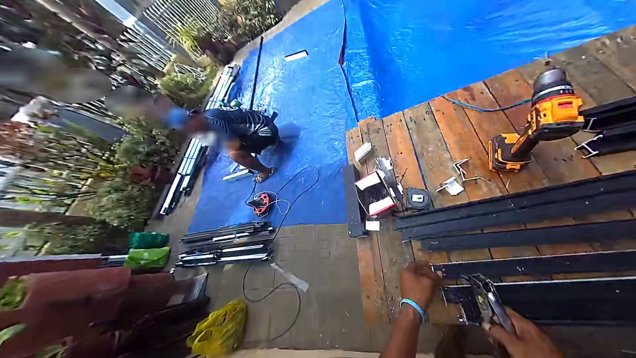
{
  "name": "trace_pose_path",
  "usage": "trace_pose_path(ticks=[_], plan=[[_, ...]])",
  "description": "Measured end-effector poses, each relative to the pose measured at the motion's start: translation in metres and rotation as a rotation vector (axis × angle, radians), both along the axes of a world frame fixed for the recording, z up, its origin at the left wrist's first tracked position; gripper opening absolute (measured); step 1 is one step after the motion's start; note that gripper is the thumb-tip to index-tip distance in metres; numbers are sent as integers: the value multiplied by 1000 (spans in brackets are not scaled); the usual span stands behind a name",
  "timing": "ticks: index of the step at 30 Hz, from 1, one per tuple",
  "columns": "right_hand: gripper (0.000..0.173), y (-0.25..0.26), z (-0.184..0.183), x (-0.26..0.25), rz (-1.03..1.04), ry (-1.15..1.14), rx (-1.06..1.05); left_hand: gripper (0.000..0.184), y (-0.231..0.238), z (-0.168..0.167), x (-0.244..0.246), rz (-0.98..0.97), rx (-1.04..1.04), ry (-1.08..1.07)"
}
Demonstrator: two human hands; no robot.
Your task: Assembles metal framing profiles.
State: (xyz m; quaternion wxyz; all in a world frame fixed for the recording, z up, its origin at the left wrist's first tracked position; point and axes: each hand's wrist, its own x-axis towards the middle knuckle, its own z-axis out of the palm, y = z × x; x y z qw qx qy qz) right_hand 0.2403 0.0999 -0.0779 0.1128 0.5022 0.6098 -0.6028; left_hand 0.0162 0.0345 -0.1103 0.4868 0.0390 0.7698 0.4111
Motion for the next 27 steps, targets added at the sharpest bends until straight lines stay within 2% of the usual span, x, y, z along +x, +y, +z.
trace_pose_path(ticks=[3,10,15,19,23,27], plan=[[40,-4,5,-5,-13,-76,-35,38,-2,2,10,30,-18,-67],[30,-1,11,-9,-34,-126,-101,39,-2,-6,27,66,27,-135],[34,1,14,-13,37,-189,-87,52,0,-5,37,-31,-6,40],[33,1,16,-15,72,-227,-67,52,9,-4,51,-61,-124,193],[33,3,18,-18,105,-265,-62,41,16,3,58,-11,-235,232],[34,3,17,-20,129,-279,-61,32,18,3,59,-1,-252,262]])
